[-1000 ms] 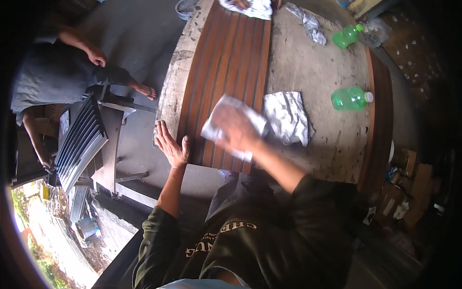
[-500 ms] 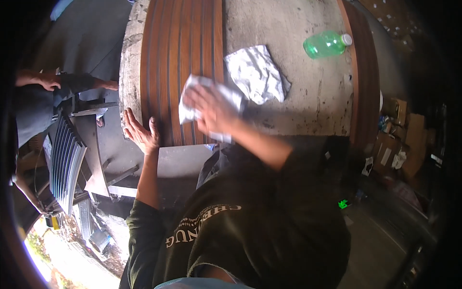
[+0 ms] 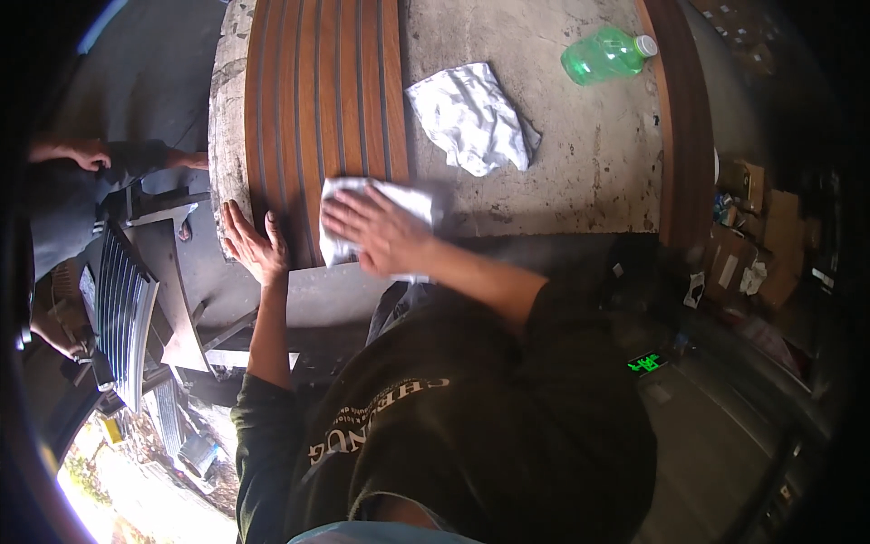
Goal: The person wipes a wooden panel with a white cloth, turning the panel over and wiping both sides before lifting it and setting it aside to fold the cloth.
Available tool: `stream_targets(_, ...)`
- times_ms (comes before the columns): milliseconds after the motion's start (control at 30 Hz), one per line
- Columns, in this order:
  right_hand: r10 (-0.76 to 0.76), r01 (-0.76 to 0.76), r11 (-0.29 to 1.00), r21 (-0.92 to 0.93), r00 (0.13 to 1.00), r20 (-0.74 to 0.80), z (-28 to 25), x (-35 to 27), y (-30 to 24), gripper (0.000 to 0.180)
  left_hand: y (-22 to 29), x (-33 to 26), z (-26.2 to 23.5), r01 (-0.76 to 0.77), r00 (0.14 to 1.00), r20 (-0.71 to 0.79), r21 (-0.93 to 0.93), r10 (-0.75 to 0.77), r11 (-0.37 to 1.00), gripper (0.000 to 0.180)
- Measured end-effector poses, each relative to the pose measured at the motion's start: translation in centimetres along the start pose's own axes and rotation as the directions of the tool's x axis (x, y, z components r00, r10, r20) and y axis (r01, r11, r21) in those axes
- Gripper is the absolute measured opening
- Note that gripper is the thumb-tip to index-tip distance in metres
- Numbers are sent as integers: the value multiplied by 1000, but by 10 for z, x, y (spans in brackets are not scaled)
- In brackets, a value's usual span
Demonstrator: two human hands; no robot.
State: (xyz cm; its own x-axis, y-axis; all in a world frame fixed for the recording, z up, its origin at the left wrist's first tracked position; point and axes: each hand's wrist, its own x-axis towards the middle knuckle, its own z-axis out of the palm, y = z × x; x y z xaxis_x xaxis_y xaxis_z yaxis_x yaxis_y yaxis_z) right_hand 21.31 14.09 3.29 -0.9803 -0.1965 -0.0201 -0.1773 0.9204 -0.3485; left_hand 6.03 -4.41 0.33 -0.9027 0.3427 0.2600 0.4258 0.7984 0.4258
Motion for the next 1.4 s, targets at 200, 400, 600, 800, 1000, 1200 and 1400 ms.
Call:
stream_targets(200,289,-381,892,-241,894,-343,-31,68,151,63,3,-1,3,-1,1000,8,69,0,998,75)
stream_targets(400,-132,130,987,-93,991,-10,-5,30,-22,73,4,-4,-5,21,997,-69,-34,-24,999,77)
stream_targets(600,205,-14,-215,976,977,60,17,0,12,54,-10,-34,-14,340,670,-324,-665,-668,664,52)
stream_targets(800,423,-29,-45,999,905,46,-144,-3,41,61,-20,-171,0,526,457,-6,-805,-889,276,41)
stream_targets(1000,-400,451,879,-157,875,272,-6,54,-33,77,38,-176,19,649,730,629,-760,-266,-16,37)
stream_targets(1200,-512,557,825,-94,808,292,0,71,-38,73,93,-161,35,726,650,693,-688,312,17,52)
stream_targets(1400,-572,625,780,14,705,418,-5,92,-43,81,110,-152,49,583,793,589,-808,-157,-85,32)
